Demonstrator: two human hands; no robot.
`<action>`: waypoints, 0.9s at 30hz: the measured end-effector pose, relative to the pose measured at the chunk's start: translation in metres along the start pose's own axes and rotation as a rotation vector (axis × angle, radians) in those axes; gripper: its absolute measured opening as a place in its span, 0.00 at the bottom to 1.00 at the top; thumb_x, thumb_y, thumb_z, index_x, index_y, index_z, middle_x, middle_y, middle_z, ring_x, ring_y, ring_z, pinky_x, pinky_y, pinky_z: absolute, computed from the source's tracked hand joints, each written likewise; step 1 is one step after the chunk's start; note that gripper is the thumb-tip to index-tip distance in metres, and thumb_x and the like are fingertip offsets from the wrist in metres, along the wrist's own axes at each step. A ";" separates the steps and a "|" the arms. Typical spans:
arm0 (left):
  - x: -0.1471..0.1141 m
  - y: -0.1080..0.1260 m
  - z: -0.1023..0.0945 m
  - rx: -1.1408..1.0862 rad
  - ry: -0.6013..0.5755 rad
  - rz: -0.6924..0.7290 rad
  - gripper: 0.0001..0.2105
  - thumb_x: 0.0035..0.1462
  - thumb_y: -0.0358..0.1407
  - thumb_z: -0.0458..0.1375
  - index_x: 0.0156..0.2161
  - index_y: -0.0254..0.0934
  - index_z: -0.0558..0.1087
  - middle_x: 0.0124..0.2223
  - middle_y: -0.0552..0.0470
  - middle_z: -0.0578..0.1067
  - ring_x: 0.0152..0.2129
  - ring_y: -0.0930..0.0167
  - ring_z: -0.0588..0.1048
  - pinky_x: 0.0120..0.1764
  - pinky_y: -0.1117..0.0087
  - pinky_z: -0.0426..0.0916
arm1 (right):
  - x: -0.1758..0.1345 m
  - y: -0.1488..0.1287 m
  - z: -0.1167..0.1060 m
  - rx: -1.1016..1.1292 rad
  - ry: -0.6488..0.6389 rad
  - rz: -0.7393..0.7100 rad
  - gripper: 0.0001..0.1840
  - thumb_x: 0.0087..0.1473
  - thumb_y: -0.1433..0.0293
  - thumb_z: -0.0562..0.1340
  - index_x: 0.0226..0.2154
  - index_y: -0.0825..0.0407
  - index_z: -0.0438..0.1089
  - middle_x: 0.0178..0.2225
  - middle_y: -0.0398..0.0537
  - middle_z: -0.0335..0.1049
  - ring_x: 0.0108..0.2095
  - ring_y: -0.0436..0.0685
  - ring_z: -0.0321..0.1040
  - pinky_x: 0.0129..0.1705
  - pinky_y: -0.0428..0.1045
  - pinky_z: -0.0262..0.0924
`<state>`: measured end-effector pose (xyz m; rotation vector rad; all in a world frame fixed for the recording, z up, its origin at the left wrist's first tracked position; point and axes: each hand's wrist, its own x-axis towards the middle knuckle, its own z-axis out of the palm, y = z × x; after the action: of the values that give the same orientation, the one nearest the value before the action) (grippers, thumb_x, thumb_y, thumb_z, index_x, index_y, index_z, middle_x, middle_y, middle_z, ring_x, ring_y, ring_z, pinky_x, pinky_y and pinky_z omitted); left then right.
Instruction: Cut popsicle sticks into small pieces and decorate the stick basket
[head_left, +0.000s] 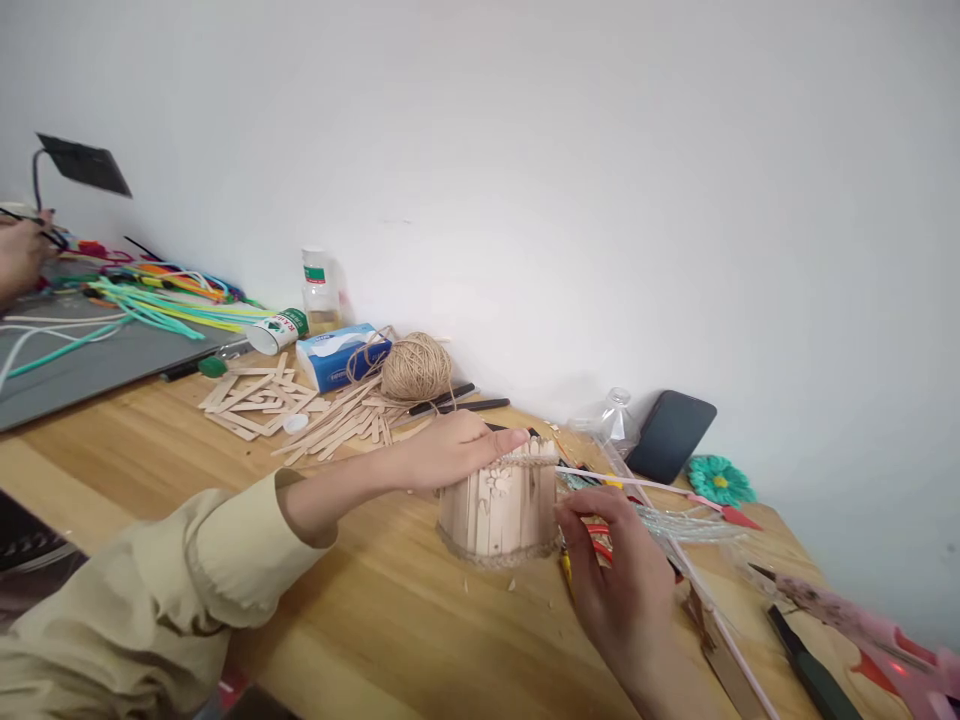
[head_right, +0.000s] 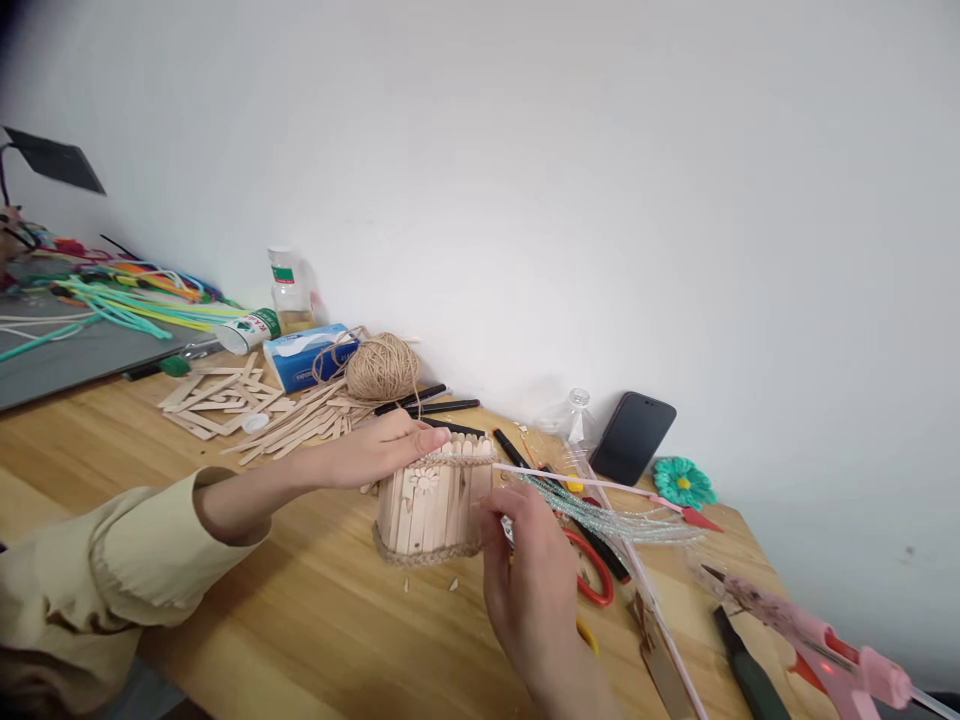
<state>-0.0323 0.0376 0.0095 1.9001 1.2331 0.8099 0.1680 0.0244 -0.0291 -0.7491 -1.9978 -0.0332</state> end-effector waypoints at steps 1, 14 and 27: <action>0.000 0.000 0.000 0.000 -0.003 -0.008 0.25 0.56 0.54 0.42 0.17 0.37 0.57 0.18 0.57 0.56 0.16 0.75 0.56 0.18 0.75 0.50 | 0.000 -0.001 -0.001 0.002 -0.022 -0.018 0.07 0.55 0.78 0.54 0.32 0.50 0.62 0.26 0.43 0.64 0.25 0.52 0.64 0.26 0.45 0.59; -0.002 0.012 0.005 0.037 0.020 -0.045 0.24 0.56 0.54 0.41 0.18 0.39 0.49 0.18 0.59 0.51 0.16 0.76 0.53 0.17 0.75 0.46 | 0.000 -0.017 -0.003 0.202 -0.177 -0.057 0.05 0.54 0.77 0.59 0.34 0.51 0.66 0.27 0.45 0.68 0.25 0.51 0.66 0.26 0.46 0.61; -0.009 0.023 0.030 0.245 0.407 -0.123 0.25 0.59 0.49 0.38 0.14 0.39 0.50 0.14 0.58 0.53 0.14 0.74 0.55 0.20 0.71 0.46 | -0.002 -0.030 0.005 -0.109 -0.040 -0.033 0.05 0.53 0.77 0.58 0.28 0.55 0.68 0.25 0.46 0.70 0.25 0.52 0.66 0.27 0.46 0.61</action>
<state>0.0000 0.0162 0.0116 1.8805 1.7478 1.0532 0.1492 0.0010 -0.0251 -0.7914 -2.0599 -0.1487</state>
